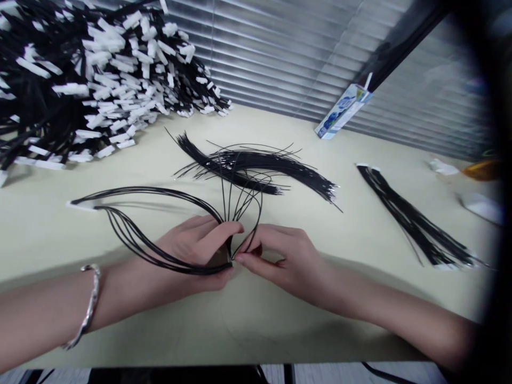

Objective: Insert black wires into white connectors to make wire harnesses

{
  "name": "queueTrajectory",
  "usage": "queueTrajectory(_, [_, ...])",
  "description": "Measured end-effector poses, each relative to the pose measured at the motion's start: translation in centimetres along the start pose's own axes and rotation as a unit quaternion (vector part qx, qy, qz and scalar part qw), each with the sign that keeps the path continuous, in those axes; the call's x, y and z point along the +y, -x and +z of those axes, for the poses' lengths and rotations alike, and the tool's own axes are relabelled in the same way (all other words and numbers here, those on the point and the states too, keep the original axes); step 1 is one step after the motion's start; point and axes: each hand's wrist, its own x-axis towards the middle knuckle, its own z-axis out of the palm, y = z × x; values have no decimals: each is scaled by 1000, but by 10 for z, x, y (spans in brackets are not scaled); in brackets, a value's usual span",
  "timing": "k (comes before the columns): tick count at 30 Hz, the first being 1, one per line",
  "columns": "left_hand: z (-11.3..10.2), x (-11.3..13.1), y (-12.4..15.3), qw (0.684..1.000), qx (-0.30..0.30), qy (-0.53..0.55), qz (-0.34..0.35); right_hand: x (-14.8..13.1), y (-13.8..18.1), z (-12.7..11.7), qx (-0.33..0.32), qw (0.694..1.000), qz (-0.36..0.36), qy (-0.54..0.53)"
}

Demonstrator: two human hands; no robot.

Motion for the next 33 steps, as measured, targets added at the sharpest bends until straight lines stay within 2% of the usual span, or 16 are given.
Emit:
queueTrajectory(8, [-9, 7, -2, 999, -50, -4, -18, 2, -1, 5, 20, 999, 26, -16])
queueTrajectory(24, [-10, 7, -3, 999, -38, -4, -7, 1, -2, 8, 19, 1000, 5, -16])
queueTrajectory(31, [-6, 6, -3, 1000, -25, -4, -7, 4, -1, 13, 8, 999, -48, 14])
queueTrajectory(33, [-2, 3, -2, 1000, 6, -6, 9, 5, 0, 13, 0, 998, -62, 28])
